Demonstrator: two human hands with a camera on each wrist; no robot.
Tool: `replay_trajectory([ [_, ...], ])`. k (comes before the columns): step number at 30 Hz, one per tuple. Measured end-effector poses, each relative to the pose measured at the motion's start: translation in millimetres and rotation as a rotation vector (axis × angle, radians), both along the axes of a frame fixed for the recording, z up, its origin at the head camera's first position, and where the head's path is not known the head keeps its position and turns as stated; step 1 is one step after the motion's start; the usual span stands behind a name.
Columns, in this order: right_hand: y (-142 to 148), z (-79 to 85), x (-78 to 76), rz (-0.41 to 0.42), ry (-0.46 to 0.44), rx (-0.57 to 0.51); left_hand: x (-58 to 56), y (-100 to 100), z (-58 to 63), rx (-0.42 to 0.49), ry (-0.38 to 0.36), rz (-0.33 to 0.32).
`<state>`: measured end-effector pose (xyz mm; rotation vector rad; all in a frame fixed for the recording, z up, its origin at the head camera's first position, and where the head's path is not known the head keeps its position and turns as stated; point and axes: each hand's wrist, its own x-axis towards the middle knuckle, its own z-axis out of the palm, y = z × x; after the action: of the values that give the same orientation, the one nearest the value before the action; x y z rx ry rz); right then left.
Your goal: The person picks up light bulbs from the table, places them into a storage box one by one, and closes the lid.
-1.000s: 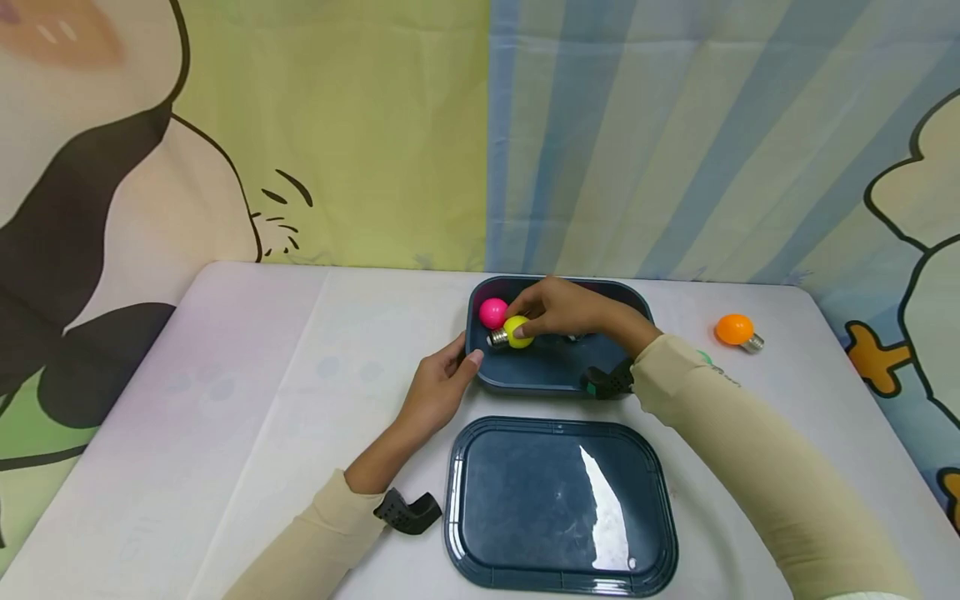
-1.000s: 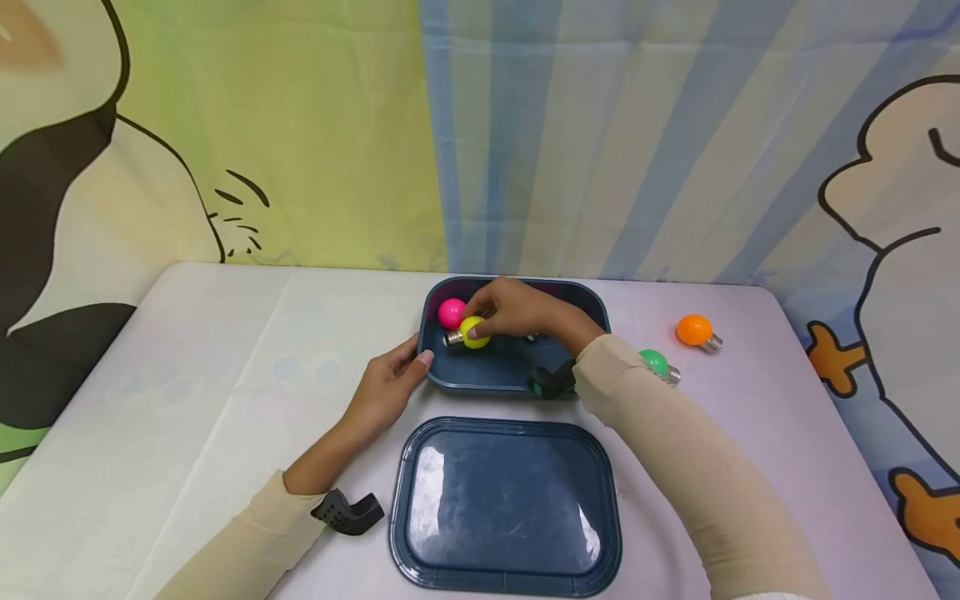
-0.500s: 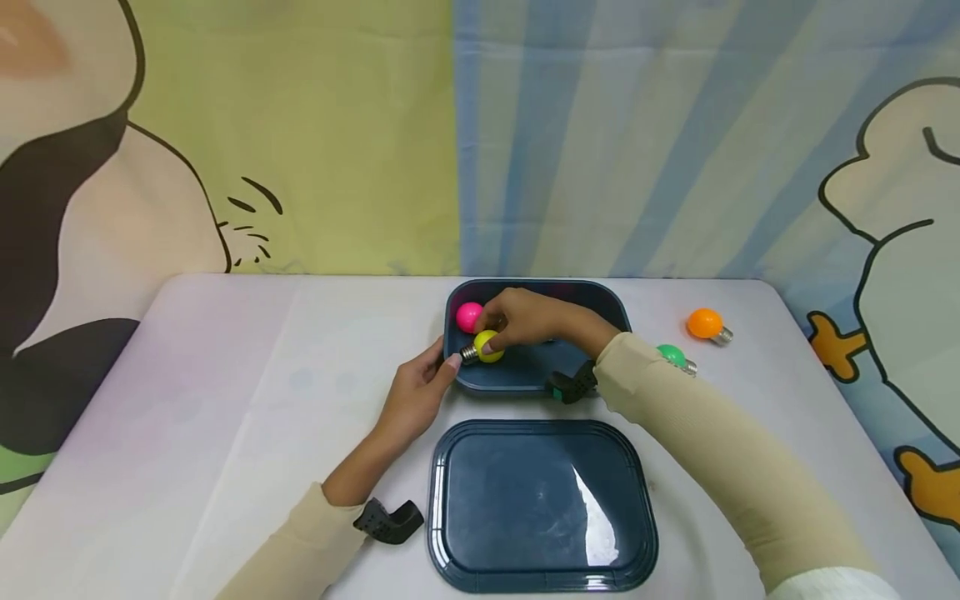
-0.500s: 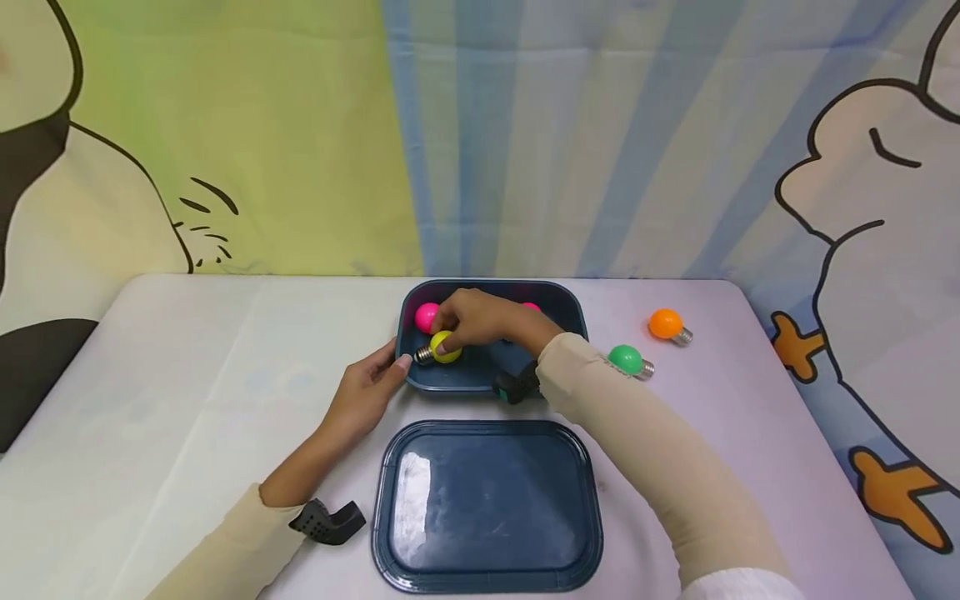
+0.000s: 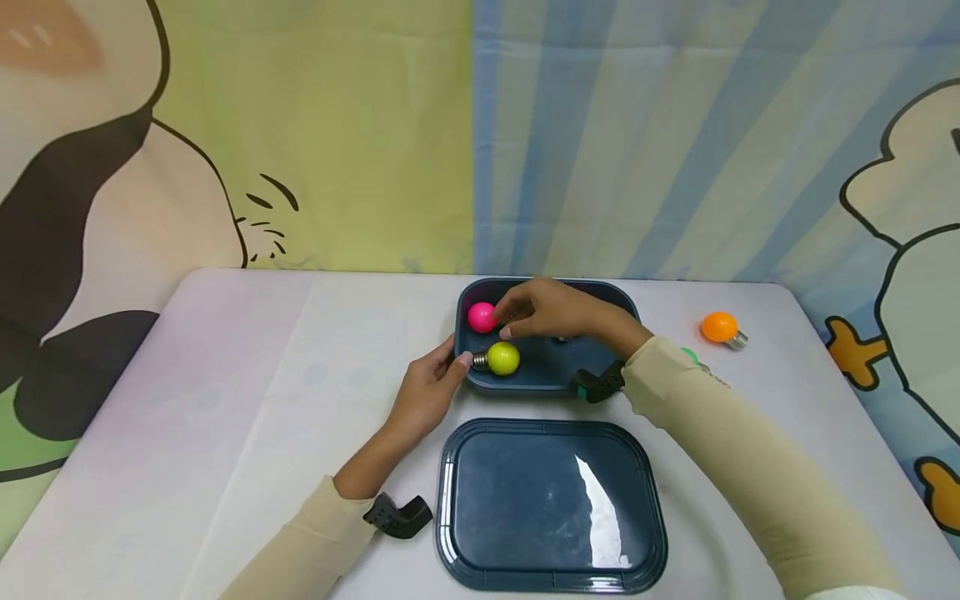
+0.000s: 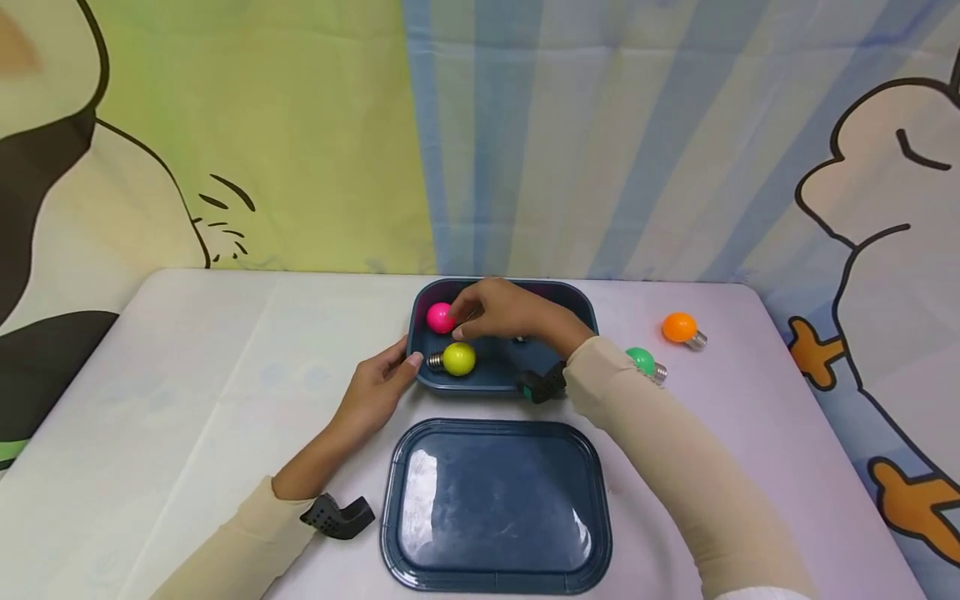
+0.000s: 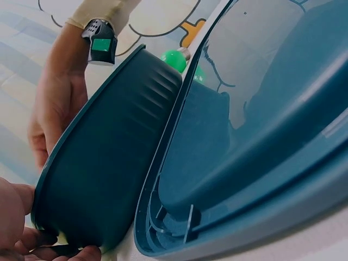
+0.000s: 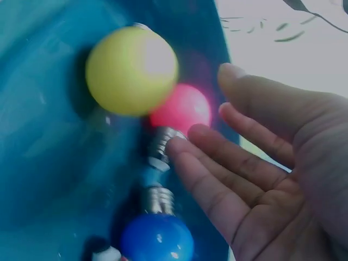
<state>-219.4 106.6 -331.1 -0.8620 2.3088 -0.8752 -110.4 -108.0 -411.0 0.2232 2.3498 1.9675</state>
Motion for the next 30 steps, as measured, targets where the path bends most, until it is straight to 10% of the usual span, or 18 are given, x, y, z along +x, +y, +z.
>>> replay_trajectory([
  [19, 107, 31.1, 31.0, -0.393, 0.118, -0.089, 2.7, -4, 3.6, -0.051, -0.026, 0.035],
  [30, 140, 24.3, 40.9, -0.448, 0.145, -0.095, 3.1, -10, 3.1, -0.063, -0.066, 0.053],
])
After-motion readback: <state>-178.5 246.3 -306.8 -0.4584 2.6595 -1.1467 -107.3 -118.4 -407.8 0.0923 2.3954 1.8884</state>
